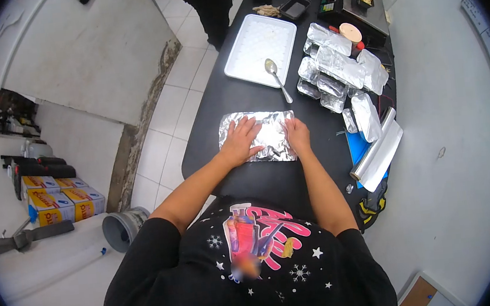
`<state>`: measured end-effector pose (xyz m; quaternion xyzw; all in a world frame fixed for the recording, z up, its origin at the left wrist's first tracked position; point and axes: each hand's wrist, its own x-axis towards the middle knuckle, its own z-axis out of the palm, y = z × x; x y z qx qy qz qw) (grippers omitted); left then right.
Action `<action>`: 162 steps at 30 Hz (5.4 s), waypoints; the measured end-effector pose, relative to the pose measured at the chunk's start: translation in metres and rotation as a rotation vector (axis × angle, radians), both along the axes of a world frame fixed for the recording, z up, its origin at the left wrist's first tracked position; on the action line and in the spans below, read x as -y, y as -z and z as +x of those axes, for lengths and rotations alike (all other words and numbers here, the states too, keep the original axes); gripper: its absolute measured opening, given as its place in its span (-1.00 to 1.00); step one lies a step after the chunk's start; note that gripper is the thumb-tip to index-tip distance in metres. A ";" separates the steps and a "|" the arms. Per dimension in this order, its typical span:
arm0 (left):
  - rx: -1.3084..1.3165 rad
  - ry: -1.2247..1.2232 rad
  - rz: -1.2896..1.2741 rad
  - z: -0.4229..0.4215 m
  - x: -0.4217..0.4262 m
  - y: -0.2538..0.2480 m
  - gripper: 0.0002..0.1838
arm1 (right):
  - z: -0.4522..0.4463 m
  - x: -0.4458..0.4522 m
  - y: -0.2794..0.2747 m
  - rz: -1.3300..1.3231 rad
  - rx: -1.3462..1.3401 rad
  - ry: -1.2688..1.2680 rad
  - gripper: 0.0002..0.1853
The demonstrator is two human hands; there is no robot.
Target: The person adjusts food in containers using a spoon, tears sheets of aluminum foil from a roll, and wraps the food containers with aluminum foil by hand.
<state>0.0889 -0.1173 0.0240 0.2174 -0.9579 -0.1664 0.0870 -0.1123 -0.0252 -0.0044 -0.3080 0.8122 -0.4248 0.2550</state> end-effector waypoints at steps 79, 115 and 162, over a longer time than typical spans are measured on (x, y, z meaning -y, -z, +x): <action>-0.420 0.021 0.362 0.016 0.039 0.033 -0.13 | -0.009 0.013 0.010 -0.449 -0.256 -0.770 -0.07; -0.996 0.286 0.600 -0.038 0.009 -0.298 0.02 | -0.006 -0.045 -0.346 -0.855 -0.092 -0.442 0.41; -1.093 0.354 1.007 -0.005 0.056 -0.229 0.28 | 0.073 0.013 -0.264 -1.058 0.193 -0.306 0.07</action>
